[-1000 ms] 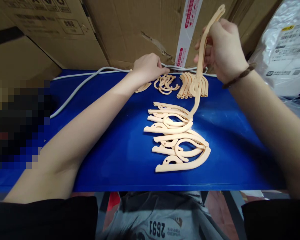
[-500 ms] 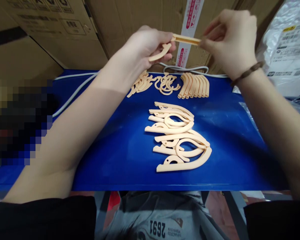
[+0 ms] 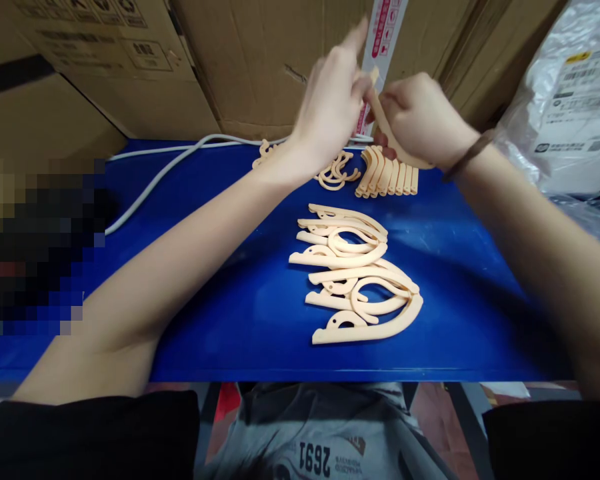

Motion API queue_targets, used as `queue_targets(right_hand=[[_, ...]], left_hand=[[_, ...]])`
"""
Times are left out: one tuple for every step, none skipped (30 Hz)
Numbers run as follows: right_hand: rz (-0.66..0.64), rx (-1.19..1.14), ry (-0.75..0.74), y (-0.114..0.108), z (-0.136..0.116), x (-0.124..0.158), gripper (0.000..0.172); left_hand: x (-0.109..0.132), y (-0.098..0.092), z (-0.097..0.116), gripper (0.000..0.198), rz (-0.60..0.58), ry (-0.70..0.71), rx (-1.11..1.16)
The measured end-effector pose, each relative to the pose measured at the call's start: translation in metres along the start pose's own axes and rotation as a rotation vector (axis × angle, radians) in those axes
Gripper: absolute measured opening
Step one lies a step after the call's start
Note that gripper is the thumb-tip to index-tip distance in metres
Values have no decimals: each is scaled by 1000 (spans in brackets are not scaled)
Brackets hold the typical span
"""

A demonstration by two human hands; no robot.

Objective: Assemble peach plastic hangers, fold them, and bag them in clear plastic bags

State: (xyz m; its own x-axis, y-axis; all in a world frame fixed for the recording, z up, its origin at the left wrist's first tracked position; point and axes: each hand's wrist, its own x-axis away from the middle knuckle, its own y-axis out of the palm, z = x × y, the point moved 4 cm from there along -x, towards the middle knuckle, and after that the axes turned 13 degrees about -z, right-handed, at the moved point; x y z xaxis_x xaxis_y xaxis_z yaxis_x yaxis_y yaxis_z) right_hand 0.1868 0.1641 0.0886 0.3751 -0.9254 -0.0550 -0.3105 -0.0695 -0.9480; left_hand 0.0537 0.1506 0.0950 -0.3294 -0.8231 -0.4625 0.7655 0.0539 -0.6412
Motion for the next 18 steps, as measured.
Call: queue_targets(right_hand=[[-25, -71, 4, 0, 5, -3, 47], [-37, -134, 10, -1, 11, -6, 47], [-32, -179, 19, -3, 18, -8, 46], [-5, -204, 28, -5, 26, -10, 46], [34, -208, 34, -9, 33, -11, 47], [78, -192, 36, -12, 40, -10, 48], [125, -155, 33, -16, 46, -8, 49], [157, -100, 26, -19, 50, -5, 46], [183, -36, 14, -21, 52, 0, 43], [206, 33, 0, -22, 53, 6, 41], [222, 101, -16, -22, 53, 13, 40], [238, 165, -30, -22, 53, 19, 40], [250, 226, -39, -20, 52, 26, 41], [257, 279, -45, -18, 51, 32, 40], [260, 324, -46, -15, 51, 37, 38], [255, 372, -47, -12, 51, 41, 37], [243, 420, -51, -7, 52, 44, 35], [229, 464, -58, -3, 53, 46, 35]], left_hand=[[-1, -7, 2, 34, 56, 42, -68], [-1, -17, 0, 30, 119, 59, -116], [-2, -26, -5, 28, 166, 35, -111], [-2, -35, -14, 27, 178, -24, -34], [-2, -42, -27, 25, 181, -117, 67], [0, -48, -40, 24, 151, -187, 111], [3, -51, -53, 20, 109, -254, 133], [8, -54, -67, 16, 64, -324, 156], [15, -56, -81, 12, 39, -400, 172], [23, -57, -94, 7, 15, -476, 190], [31, -58, -106, 8, -4, -530, 207], [38, -60, -116, 10, -15, -570, 221], [44, -61, -125, 10, -37, -607, 241], [49, -62, -133, 10, -51, -637, 257], [52, -63, -139, 9, -67, -657, 265], [54, -65, -145, 9, -84, -673, 269], [55, -66, -149, 9, -98, -685, 264], [56, -68, -153, 9, -109, -694, 251]])
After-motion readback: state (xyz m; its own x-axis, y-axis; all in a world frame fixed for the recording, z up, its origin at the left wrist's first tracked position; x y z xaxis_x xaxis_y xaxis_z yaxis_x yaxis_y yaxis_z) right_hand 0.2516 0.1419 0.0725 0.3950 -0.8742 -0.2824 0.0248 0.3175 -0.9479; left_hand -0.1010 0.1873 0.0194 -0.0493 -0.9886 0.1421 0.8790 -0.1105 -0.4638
